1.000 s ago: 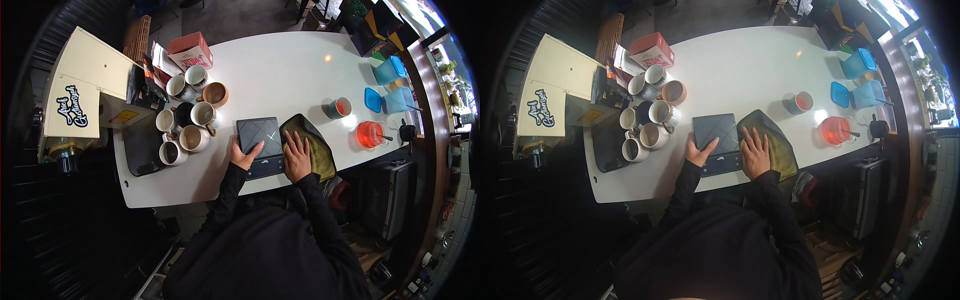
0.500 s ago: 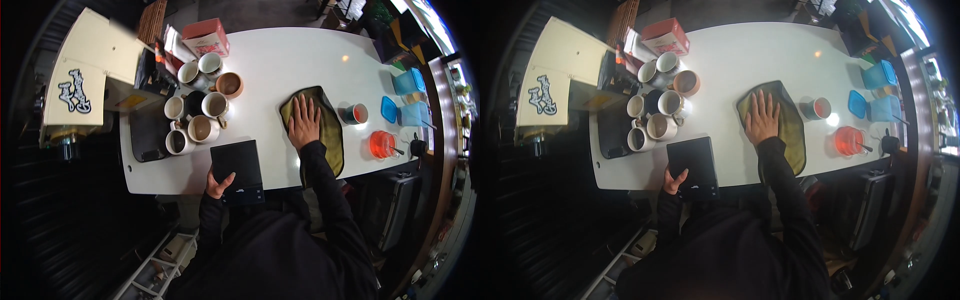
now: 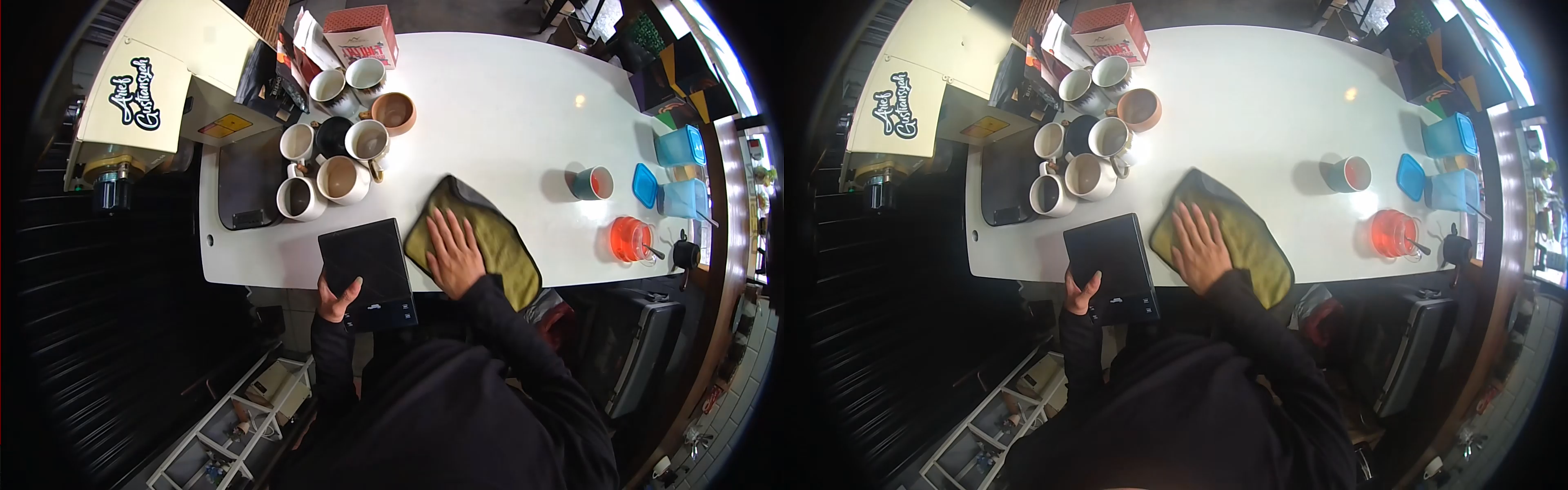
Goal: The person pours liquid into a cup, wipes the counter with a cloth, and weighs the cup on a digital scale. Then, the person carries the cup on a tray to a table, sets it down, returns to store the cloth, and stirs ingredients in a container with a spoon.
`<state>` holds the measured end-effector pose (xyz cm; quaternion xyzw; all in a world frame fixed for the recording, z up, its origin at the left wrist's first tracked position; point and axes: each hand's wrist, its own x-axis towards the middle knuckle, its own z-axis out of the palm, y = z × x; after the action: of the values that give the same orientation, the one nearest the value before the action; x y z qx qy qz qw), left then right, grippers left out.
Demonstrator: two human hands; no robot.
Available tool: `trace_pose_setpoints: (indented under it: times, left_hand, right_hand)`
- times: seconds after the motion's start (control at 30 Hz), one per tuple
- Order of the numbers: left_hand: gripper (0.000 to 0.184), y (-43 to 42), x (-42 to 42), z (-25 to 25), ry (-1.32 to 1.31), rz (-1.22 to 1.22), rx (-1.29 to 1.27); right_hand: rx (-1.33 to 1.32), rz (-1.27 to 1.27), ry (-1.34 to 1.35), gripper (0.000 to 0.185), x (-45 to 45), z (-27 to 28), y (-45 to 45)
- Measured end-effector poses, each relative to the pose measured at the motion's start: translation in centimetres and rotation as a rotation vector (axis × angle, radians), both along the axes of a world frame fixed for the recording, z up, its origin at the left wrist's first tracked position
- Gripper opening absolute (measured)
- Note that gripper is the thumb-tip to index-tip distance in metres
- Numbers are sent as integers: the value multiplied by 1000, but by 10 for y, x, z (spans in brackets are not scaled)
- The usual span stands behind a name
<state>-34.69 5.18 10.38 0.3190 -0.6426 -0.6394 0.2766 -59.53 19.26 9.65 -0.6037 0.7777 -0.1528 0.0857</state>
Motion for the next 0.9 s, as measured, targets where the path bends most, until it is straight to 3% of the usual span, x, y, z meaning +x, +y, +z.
trace_pose_setpoints:
  times: [0.17, 0.33, 0.4, 0.47, 0.6, 0.73, 0.9]
  left_hand:
    - [53, 0, -20, 5, 36, -31, 54]
    - [52, -1, -26, 3, 30, -66, 19]
    - [51, -1, -26, -1, 59, -41, 45]
    - [51, 0, -24, -3, 63, -30, 47]
    - [50, -1, -7, -1, 82, 17, 28]
    - [49, 10, 16, 12, 41, 73, -35]
    - [47, 45, 59, 7, 57, 193, -11]
  right_hand:
    - [51, -190, -31, 64, -41, 0, 77]
    - [28, -419, 173, 66, -65, -8, 51]
    - [5, -392, 108, 65, -47, -9, 28]
    - [38, -197, 76, 65, -13, -4, 15]
    - [-21, 25, -43, 66, 11, 1, 54]
    - [28, -149, 52, 63, -41, -4, 66]
    - [-83, -208, 212, 63, -60, -24, -27]
